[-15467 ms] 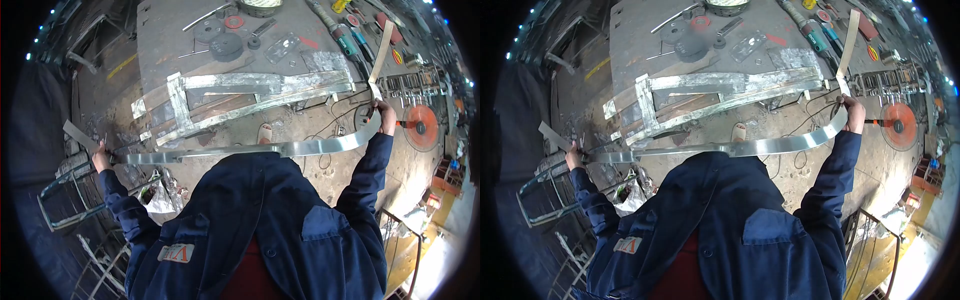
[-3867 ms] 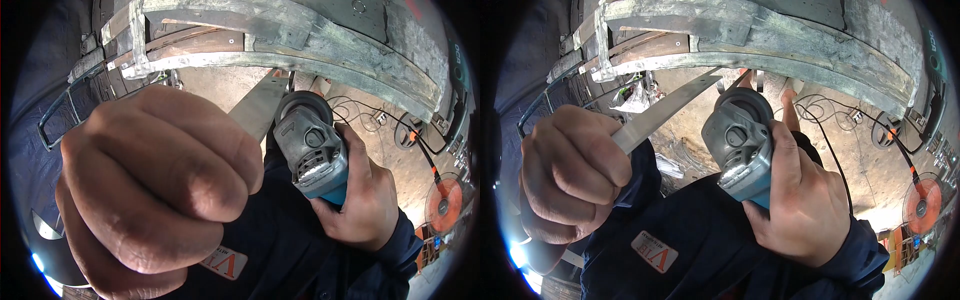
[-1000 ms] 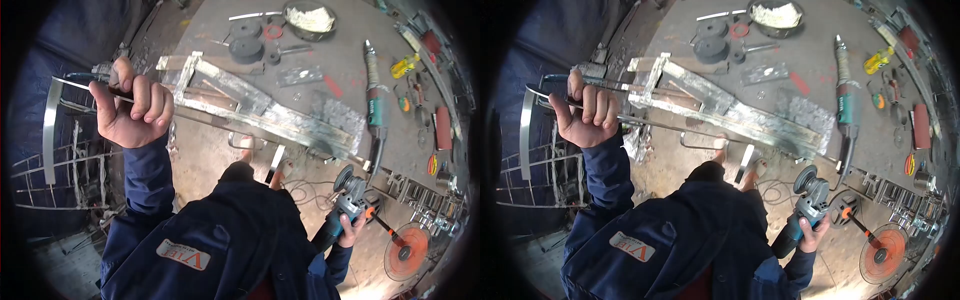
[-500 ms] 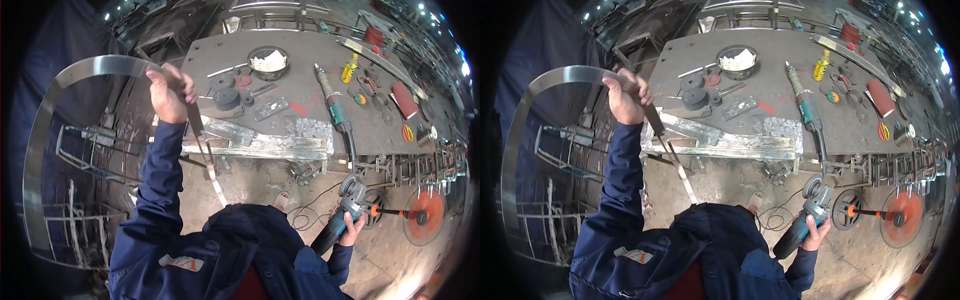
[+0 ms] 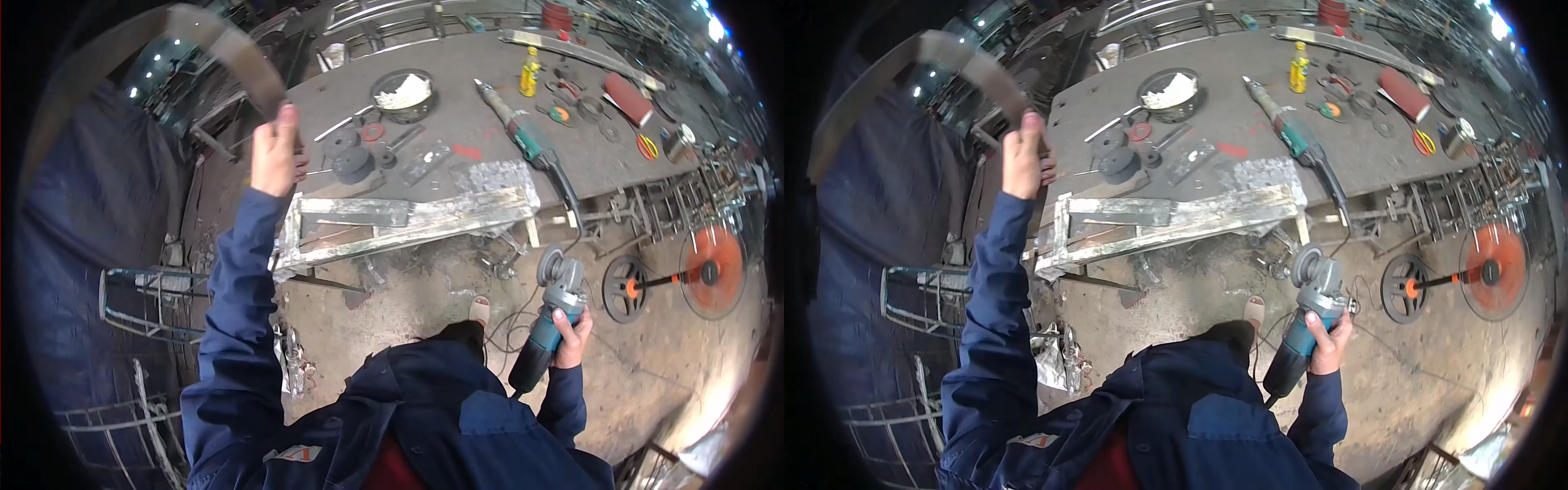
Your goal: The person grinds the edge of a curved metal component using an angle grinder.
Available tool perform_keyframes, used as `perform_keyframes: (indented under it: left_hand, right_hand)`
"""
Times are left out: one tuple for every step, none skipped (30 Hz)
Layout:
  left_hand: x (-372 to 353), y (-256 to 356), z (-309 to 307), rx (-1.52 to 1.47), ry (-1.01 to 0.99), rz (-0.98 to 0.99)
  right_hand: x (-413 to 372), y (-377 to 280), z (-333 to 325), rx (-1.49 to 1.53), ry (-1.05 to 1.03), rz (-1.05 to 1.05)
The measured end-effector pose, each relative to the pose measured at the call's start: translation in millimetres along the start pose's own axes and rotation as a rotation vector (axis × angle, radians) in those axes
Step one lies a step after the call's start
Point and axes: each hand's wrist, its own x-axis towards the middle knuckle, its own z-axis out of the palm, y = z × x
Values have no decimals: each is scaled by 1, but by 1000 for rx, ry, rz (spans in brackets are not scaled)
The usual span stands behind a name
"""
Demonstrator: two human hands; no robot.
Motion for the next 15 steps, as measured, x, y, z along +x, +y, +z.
perform_keyframes:
  left_hand:
    - [6,-7,14,60,-84,-25]
    - [13,-18,30,193,-118,10]
    - [21,-33,45,328,-143,42]
    - [33,-54,58,426,-214,76]
    - [41,-72,74,538,-253,180]
    - [43,-85,93,598,-297,246]
    - [36,-86,116,492,-277,404]
    - [43,-111,134,563,-304,456]
    - [35,-89,151,609,-470,174]
    - [36,-101,170,580,-509,170]
    - [38,-115,189,550,-548,163]
    - [35,-117,207,540,-555,152]
    - [34,-118,225,529,-558,139]
    - [36,-125,242,516,-557,172]
    - [37,-132,255,444,-593,140]
  right_hand:
    - [-5,0,-3,0,21,-6]
    - [-9,0,-6,18,26,-14]
    - [-10,-2,-7,33,23,-19]
    - [-12,-6,-10,35,37,-13]
    - [-13,-6,-17,30,40,-20]
    - [-13,-3,-26,30,75,-29]
    - [-13,-3,-34,32,112,-41]
    - [-13,-5,-42,27,148,-26]
    - [-11,-6,-51,23,155,-30]
    - [-7,-6,-58,2,188,-87]
    - [-1,-8,-66,-21,221,-142]
    - [0,-20,-66,2,268,-132]
    - [3,-30,-69,-7,268,-136]
    - [7,-37,-73,3,304,-138]
    - [11,-45,-78,14,334,-137]
